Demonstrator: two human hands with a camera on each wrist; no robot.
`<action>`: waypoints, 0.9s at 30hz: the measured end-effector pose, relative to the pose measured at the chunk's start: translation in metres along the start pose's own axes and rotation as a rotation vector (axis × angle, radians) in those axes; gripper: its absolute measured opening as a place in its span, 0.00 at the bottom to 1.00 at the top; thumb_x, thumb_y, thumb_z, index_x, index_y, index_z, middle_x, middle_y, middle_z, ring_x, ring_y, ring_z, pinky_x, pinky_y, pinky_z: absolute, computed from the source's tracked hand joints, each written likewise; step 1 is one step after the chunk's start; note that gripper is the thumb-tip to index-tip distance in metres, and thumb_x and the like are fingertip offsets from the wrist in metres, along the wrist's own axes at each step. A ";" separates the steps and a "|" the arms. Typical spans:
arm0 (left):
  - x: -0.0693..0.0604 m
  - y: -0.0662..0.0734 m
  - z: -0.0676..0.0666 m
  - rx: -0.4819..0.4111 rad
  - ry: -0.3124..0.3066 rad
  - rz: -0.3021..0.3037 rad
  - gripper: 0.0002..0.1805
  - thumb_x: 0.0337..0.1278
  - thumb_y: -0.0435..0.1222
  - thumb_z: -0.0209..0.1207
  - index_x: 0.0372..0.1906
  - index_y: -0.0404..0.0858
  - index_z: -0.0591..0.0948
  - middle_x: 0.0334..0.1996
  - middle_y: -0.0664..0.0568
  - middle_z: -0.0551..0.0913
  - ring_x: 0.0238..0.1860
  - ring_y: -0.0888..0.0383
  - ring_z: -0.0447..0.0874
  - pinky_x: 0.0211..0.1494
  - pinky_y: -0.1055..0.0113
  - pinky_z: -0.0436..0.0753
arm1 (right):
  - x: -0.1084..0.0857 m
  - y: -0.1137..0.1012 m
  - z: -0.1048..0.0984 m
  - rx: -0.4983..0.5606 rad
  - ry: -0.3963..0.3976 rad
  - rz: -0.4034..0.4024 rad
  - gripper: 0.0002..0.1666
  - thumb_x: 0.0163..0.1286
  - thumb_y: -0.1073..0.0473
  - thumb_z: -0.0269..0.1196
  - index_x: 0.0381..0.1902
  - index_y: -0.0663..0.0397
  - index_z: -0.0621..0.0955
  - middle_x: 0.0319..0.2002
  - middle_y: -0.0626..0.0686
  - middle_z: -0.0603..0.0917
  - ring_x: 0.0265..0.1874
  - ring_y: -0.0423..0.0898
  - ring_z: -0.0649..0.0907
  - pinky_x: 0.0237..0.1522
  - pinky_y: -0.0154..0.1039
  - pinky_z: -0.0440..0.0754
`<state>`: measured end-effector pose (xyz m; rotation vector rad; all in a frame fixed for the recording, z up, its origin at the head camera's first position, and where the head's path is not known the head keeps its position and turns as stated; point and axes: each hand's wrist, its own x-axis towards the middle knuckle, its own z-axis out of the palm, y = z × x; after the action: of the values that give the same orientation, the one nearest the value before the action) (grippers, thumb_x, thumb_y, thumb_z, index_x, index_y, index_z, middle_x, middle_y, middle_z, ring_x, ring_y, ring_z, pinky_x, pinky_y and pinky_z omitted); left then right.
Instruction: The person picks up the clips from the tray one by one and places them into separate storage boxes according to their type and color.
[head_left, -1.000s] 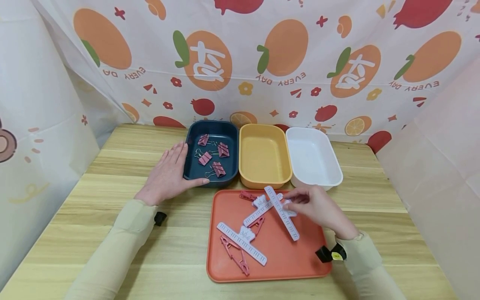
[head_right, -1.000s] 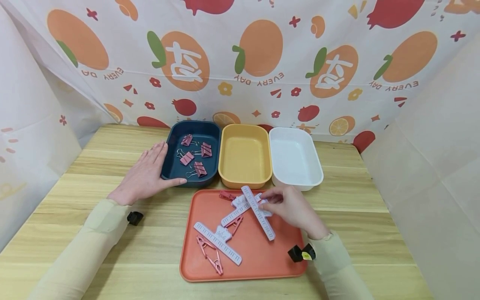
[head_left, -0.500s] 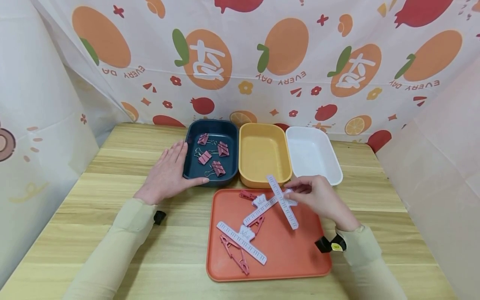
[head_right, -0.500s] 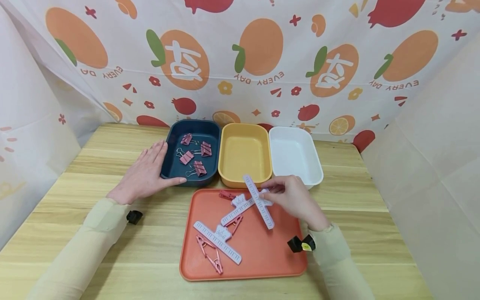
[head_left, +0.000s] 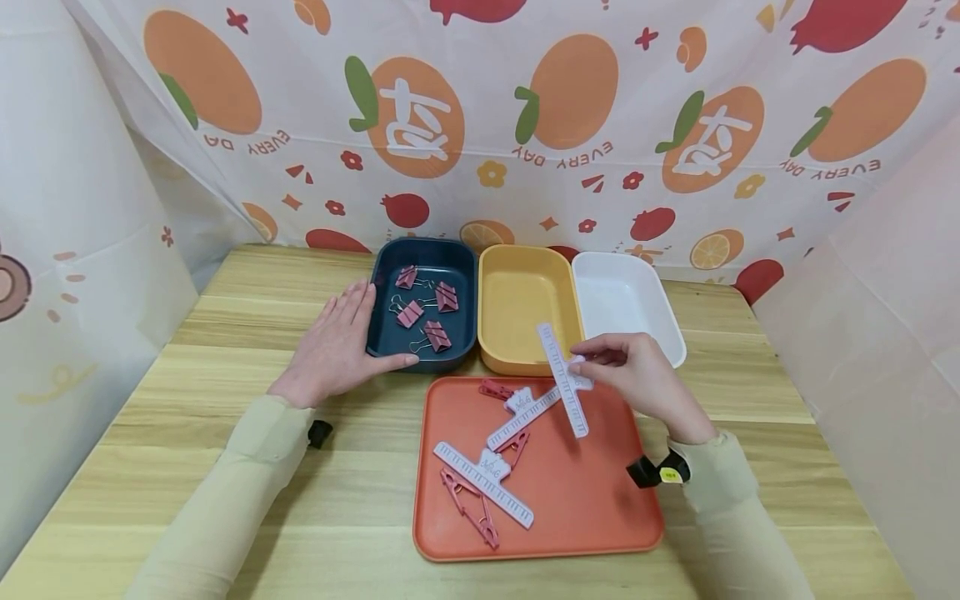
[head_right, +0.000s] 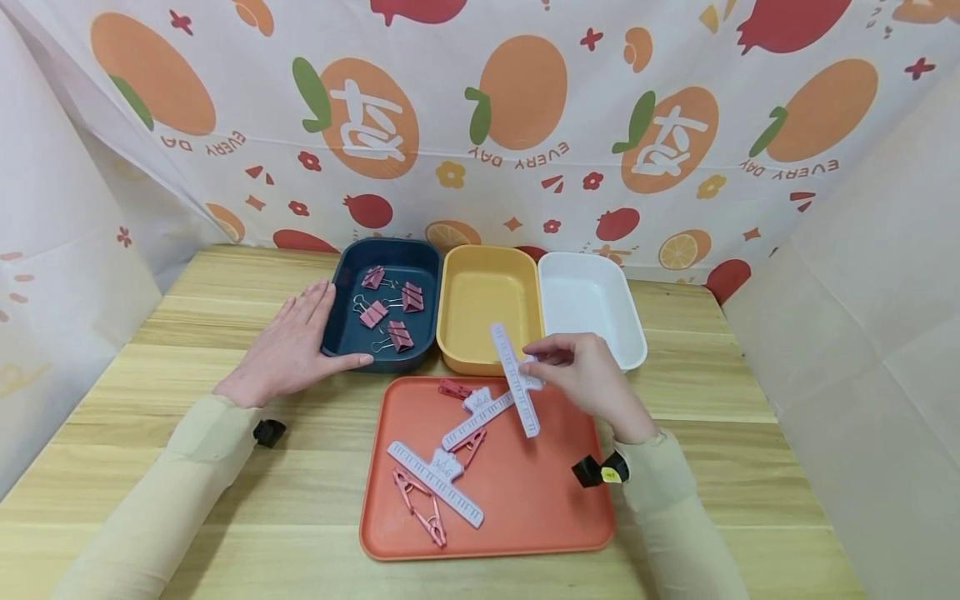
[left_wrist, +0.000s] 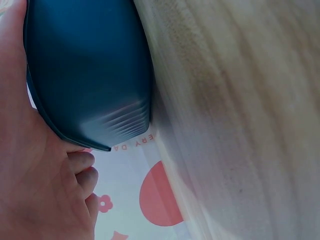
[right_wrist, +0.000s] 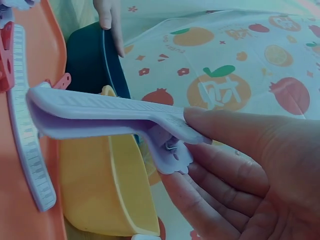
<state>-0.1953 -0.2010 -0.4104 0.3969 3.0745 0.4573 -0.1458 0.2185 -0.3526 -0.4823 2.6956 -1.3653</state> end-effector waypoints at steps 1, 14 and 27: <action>0.000 0.000 0.000 0.000 0.001 0.001 0.75 0.43 0.82 0.50 0.81 0.32 0.42 0.80 0.35 0.42 0.80 0.38 0.38 0.79 0.44 0.38 | 0.001 -0.001 -0.001 0.005 0.010 -0.002 0.16 0.63 0.59 0.76 0.47 0.60 0.89 0.37 0.50 0.89 0.31 0.47 0.86 0.35 0.37 0.87; -0.001 0.000 0.001 0.000 0.011 0.010 0.74 0.44 0.81 0.51 0.81 0.31 0.43 0.80 0.34 0.43 0.80 0.38 0.39 0.79 0.44 0.39 | 0.017 0.000 -0.003 0.067 0.086 0.024 0.17 0.65 0.54 0.74 0.48 0.57 0.89 0.39 0.52 0.89 0.35 0.49 0.86 0.40 0.44 0.88; -0.002 0.000 0.001 -0.008 0.010 0.006 0.74 0.44 0.82 0.51 0.81 0.32 0.43 0.80 0.35 0.43 0.80 0.38 0.38 0.79 0.44 0.39 | 0.034 -0.004 -0.003 0.090 0.129 0.021 0.17 0.68 0.53 0.72 0.50 0.55 0.89 0.41 0.51 0.89 0.37 0.49 0.86 0.42 0.42 0.86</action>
<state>-0.1938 -0.2011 -0.4116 0.4049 3.0805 0.4737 -0.1779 0.2076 -0.3450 -0.3687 2.7145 -1.5547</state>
